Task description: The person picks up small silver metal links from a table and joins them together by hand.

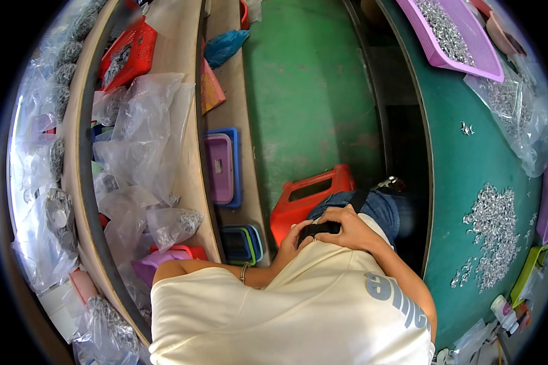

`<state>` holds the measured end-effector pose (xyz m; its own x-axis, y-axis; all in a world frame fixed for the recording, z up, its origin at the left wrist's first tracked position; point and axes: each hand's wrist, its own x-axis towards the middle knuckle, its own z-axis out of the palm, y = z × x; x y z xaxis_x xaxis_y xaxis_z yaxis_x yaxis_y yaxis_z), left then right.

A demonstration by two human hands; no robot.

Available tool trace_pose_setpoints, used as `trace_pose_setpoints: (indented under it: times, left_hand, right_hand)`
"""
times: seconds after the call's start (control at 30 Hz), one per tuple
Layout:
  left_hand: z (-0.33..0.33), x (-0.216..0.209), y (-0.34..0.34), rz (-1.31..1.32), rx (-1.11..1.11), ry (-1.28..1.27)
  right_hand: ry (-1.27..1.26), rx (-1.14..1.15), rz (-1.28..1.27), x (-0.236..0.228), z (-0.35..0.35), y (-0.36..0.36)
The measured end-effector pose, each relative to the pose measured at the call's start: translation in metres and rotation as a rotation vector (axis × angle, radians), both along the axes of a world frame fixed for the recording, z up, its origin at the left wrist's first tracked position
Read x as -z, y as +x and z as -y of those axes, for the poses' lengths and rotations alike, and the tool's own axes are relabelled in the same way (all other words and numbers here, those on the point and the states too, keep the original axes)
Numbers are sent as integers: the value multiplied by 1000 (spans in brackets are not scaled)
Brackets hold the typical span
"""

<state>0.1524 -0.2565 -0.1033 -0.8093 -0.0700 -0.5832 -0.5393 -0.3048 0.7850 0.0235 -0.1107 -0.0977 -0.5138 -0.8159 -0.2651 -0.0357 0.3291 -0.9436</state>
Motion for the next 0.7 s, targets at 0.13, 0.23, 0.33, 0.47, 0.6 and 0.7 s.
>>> trace_pose_setpoints:
  times: [0.13,0.23,0.33,0.47,0.6,0.7]
  left_hand:
    - [0,2,2,-5,86,-93]
    - [0,11,5,-36,109,-118]
    - [5,18,8,-87,205,-237]
    - [4,16,6,-92,196,-232]
    - [1,6,-2,-139,211,-314]
    - [0,6,-3,-131,194,-334]
  right_hand:
    - [-21,61,5,1,-3,5]
    - [-12,106,-16,1,-4,9]
    - [-13,149,-67,8,-6,16]
    - [-17,164,-105,12,-7,21]
    - [-22,76,-216,11,-7,18]
    - [-26,85,-199,12,-8,20]
